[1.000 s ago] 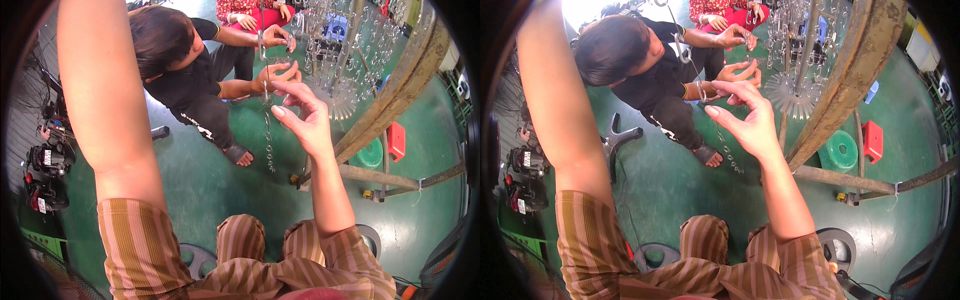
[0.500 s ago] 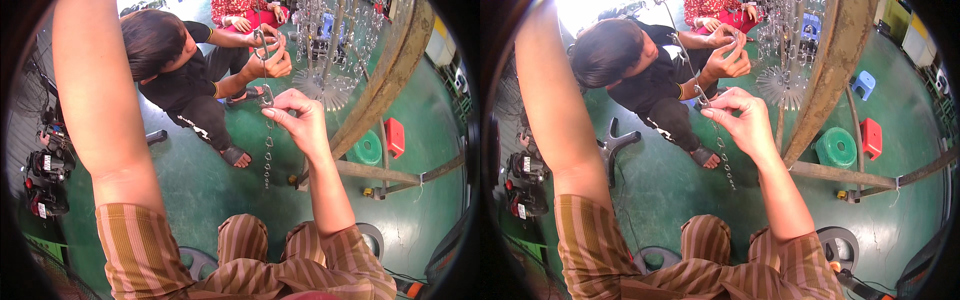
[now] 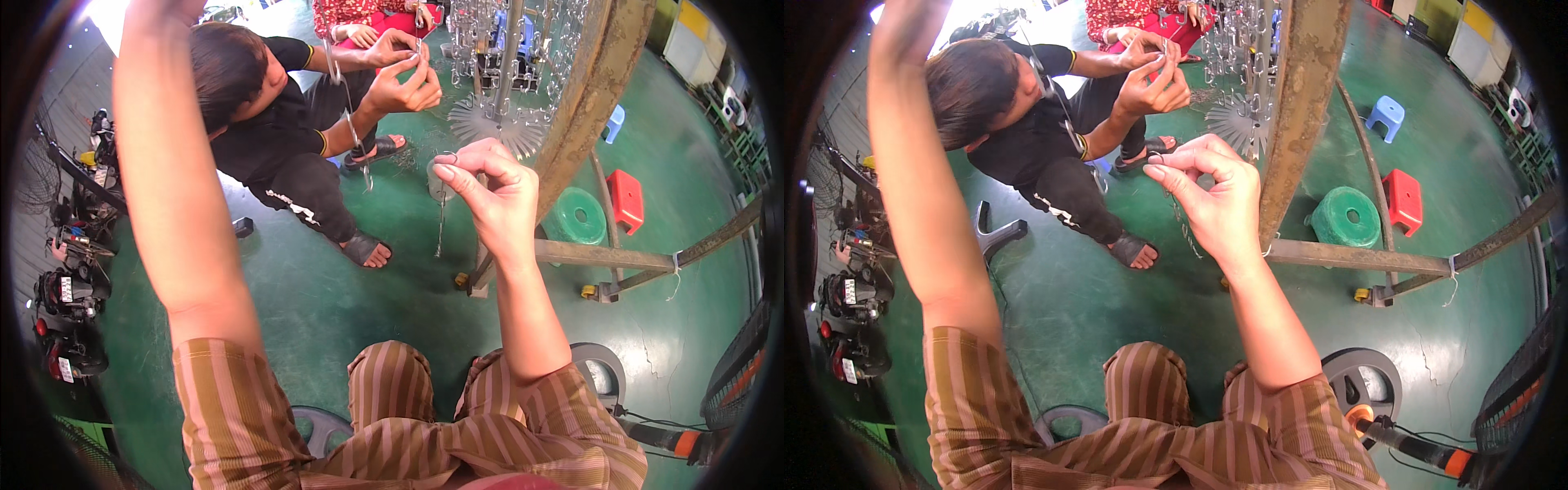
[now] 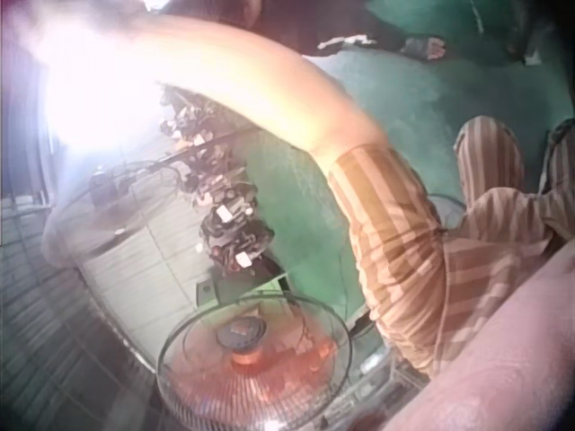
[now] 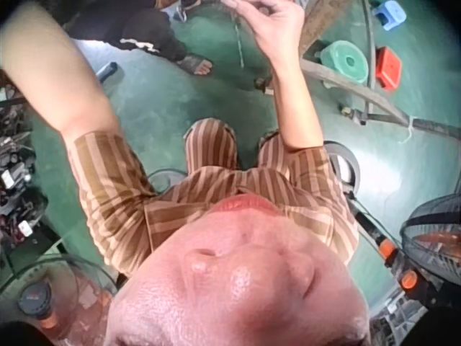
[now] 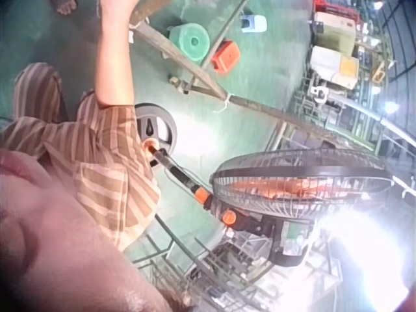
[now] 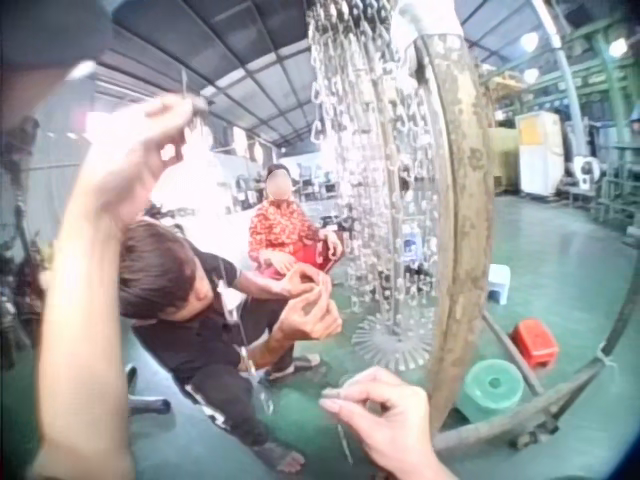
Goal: The person attaches small metal hooks and chains to a circular metal fixture using their hands and occasionally a thin metal rod. The person works while squatting on the floor alongside another worker in a fabrication shop.
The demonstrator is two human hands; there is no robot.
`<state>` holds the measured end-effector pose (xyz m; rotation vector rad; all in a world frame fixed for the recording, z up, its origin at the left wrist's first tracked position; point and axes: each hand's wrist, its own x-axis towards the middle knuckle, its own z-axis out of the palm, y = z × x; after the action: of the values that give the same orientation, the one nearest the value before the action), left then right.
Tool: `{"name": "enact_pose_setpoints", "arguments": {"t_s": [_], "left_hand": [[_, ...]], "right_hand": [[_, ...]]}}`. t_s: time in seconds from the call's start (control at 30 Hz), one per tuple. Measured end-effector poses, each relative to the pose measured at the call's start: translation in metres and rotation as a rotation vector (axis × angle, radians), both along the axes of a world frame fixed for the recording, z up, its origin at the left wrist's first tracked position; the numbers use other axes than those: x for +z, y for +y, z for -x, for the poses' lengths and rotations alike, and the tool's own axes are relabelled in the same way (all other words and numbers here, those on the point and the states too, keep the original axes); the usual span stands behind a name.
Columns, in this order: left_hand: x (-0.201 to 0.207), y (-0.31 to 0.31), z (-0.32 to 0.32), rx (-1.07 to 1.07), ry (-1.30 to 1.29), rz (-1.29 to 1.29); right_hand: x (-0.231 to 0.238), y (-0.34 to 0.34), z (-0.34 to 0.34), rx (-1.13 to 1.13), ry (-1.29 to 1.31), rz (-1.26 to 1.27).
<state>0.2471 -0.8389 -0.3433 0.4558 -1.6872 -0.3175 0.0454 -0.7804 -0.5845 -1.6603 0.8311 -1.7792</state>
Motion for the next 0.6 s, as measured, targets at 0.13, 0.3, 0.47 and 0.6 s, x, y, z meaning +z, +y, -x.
{"name": "enact_pose_setpoints", "arguments": {"t_s": [0.13, 0.3, 0.47, 0.6], "left_hand": [[-0.082, -0.027, 0.007, -0.093, 0.068, -0.170], [-0.175, -0.038, 0.028, -0.162, -0.084, -0.357], [-0.266, -0.077, 0.042, -0.190, -0.175, -0.386], [-0.313, -0.096, 0.072, -0.272, -0.086, -0.467]], "right_hand": [[0.003, 0.015, 0.013, -0.094, 0.008, 0.092], [0.017, 0.039, 0.021, -0.088, -0.103, 0.169], [0.029, 0.057, 0.025, -0.162, -0.031, 0.212], [0.027, 0.061, 0.033, -0.211, 0.036, 0.262]]}}
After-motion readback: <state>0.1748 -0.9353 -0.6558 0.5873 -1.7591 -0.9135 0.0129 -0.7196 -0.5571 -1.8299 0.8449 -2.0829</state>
